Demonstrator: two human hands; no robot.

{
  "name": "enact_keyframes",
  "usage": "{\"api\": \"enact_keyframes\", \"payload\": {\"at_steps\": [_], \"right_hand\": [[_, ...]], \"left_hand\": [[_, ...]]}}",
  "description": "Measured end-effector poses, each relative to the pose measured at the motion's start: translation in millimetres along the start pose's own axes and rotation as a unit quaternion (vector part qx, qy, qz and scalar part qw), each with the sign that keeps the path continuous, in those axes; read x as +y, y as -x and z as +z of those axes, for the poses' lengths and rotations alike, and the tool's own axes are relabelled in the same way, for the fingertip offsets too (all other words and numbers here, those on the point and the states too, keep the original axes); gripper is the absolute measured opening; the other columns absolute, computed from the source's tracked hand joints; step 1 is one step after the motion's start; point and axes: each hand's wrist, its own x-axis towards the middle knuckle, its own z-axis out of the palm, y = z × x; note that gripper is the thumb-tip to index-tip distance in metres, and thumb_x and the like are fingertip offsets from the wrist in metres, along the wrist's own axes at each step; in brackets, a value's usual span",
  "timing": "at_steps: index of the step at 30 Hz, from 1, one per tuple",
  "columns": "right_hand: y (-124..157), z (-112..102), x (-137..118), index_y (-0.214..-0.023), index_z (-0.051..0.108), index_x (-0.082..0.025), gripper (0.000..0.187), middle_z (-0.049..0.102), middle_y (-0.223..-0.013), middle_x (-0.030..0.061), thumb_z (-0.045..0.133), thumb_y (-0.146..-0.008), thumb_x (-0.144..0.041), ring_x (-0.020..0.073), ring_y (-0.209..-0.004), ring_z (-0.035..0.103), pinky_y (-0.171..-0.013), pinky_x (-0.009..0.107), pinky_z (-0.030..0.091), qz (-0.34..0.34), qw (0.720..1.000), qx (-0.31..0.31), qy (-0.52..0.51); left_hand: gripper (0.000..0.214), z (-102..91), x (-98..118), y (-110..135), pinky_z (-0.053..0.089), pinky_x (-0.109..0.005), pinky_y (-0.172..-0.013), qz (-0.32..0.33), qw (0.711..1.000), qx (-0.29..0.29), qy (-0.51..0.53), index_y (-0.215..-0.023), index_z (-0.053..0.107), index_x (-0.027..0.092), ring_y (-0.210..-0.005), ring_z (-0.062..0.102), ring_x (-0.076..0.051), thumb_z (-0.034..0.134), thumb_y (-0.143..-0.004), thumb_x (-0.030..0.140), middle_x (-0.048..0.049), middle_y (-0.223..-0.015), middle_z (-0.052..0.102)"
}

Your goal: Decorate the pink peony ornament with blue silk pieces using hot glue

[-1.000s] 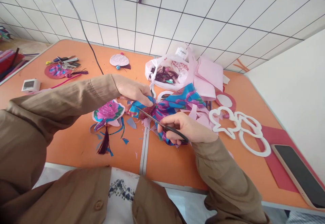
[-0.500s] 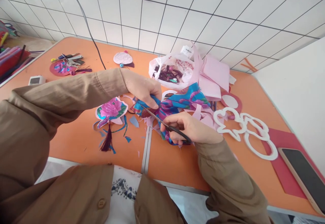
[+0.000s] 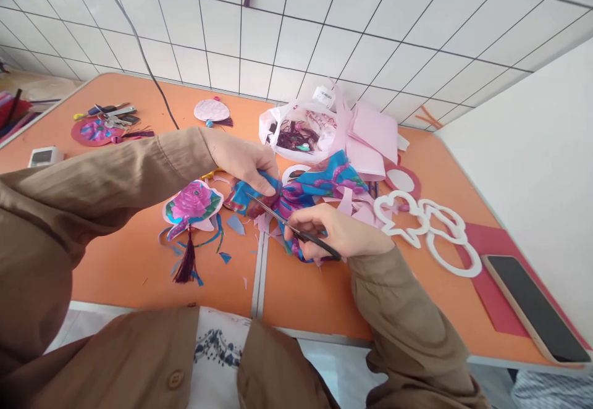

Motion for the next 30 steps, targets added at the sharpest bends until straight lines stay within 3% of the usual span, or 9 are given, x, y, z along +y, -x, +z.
{"api": "enact_keyframes", "payload": {"at_steps": [5,9,13,23,30], "right_hand": [[2.2,-0.4,-3.9,-0.088,0.062,-0.014,0.05,0.062,-0.065,-0.0002,0.085,-0.055,-0.044,0.0111,-0.052,0.054,-0.047,0.023,0.043,0.03,1.0,-0.002,0.001],[0.0,-1.6,-2.5,-0.089,0.062,-0.014,0.049,0.063,-0.064,0.0004,0.085,-0.059,-0.045,0.0115,-0.053,0.056,-0.045,0.021,0.043,0.004,1.0,-0.014,-0.005],[-3.7,-2.6,3.2,-0.091,0.061,-0.015,0.045,0.063,-0.062,-0.0008,0.084,-0.065,-0.043,0.0119,-0.053,0.059,-0.045,0.02,0.045,-0.003,1.0,-0.016,-0.004],[-7.6,-2.8,7.3,-0.095,0.061,-0.013,0.062,0.065,-0.062,0.0014,0.079,-0.069,-0.066,0.0128,-0.054,0.063,-0.047,0.021,0.047,-0.046,0.999,-0.006,0.009],[-10.3,-0.2,5.3,-0.094,0.062,-0.014,0.068,0.064,-0.062,0.0018,0.075,-0.067,-0.075,0.0127,-0.052,0.06,-0.046,0.022,0.049,-0.065,0.997,0.014,0.029]], "left_hand": [[0.027,0.9,4.9,0.6,0.034,-0.024,-0.044,-0.015,0.999,0.024,-0.025,-0.062,0.061,0.016,-0.042,0.043,-0.008,0.068,-0.082,0.032,0.0018,-0.049,0.054],[0.024,1.8,10.4,1.3,0.038,-0.026,-0.05,-0.026,0.999,0.017,-0.025,-0.063,0.059,0.016,-0.047,0.043,-0.01,0.065,-0.083,0.03,0.0023,-0.051,0.053],[0.031,4.0,12.4,-1.0,0.027,-0.025,-0.045,-0.038,0.998,0.026,-0.042,-0.056,0.051,0.018,-0.044,0.035,-0.008,0.068,-0.079,0.03,0.0047,-0.046,0.043],[0.044,9.1,22.6,-11.6,0.023,-0.029,-0.053,-0.072,0.99,0.052,-0.107,-0.046,0.037,0.02,-0.049,0.026,-0.01,0.071,-0.073,0.023,0.0047,-0.045,0.03],[0.04,15.5,31.4,-14.7,0.026,-0.031,-0.054,-0.104,0.98,0.08,-0.152,-0.046,0.037,0.02,-0.049,0.029,-0.011,0.065,-0.074,0.022,0.0035,-0.046,0.032]]}}
